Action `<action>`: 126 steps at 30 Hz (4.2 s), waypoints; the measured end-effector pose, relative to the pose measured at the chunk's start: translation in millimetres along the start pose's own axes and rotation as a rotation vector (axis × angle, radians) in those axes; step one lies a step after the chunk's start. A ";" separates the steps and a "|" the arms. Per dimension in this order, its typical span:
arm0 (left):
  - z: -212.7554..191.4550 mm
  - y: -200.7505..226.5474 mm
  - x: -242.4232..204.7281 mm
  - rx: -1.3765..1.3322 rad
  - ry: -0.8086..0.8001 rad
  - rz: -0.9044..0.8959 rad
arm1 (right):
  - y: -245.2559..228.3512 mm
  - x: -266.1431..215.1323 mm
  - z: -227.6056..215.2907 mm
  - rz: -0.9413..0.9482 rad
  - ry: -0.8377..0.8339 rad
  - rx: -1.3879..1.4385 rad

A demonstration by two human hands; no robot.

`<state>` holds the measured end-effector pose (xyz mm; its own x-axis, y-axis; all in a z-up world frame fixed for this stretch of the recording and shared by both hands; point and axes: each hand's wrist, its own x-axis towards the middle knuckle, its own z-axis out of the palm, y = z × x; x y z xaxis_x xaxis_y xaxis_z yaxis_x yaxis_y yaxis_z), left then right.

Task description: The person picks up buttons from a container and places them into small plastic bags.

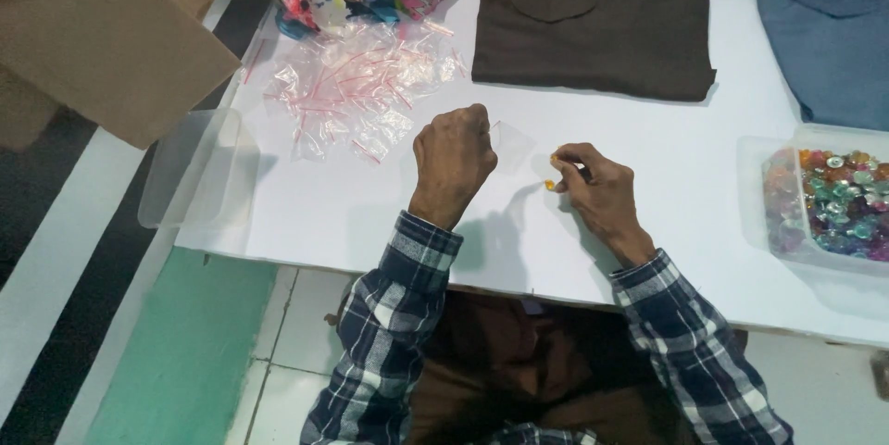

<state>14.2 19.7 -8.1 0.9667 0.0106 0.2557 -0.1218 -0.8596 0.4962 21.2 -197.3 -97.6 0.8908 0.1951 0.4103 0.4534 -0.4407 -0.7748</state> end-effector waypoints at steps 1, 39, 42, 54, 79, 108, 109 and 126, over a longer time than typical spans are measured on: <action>1.1 0.2 0.2 -0.001 0.000 0.004 | -10.4 -0.5 -3.1 0.000 0.004 -0.002; -15.5 25.5 6.1 -0.106 -0.014 0.143 | -108.4 46.1 -42.4 -0.297 -0.388 -0.466; -22.6 25.4 1.0 0.038 0.054 0.151 | -73.5 30.4 -41.4 -0.261 -0.147 -0.396; -2.1 11.1 -1.1 0.047 -0.024 0.073 | 9.5 -10.3 2.8 0.005 -0.362 -0.638; -9.1 17.3 -3.2 -0.152 -0.135 0.110 | -88.9 22.7 -21.8 -0.384 -0.213 -0.451; -5.5 21.8 -1.2 0.063 -0.019 0.119 | -7.0 23.4 -40.9 0.077 -0.352 -0.721; -2.9 22.8 -1.5 0.065 -0.019 0.123 | 0.9 21.7 -37.4 0.078 -0.348 -0.720; 17.7 19.8 3.8 -0.005 -0.065 0.095 | -30.8 7.3 -46.4 -0.031 0.022 0.051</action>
<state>19.5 -6.3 -11.9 0.9635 -0.1039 0.2469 -0.2141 -0.8527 0.4766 12.3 -223.0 -48.4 0.8759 0.1883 0.4443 0.4819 -0.3893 -0.7850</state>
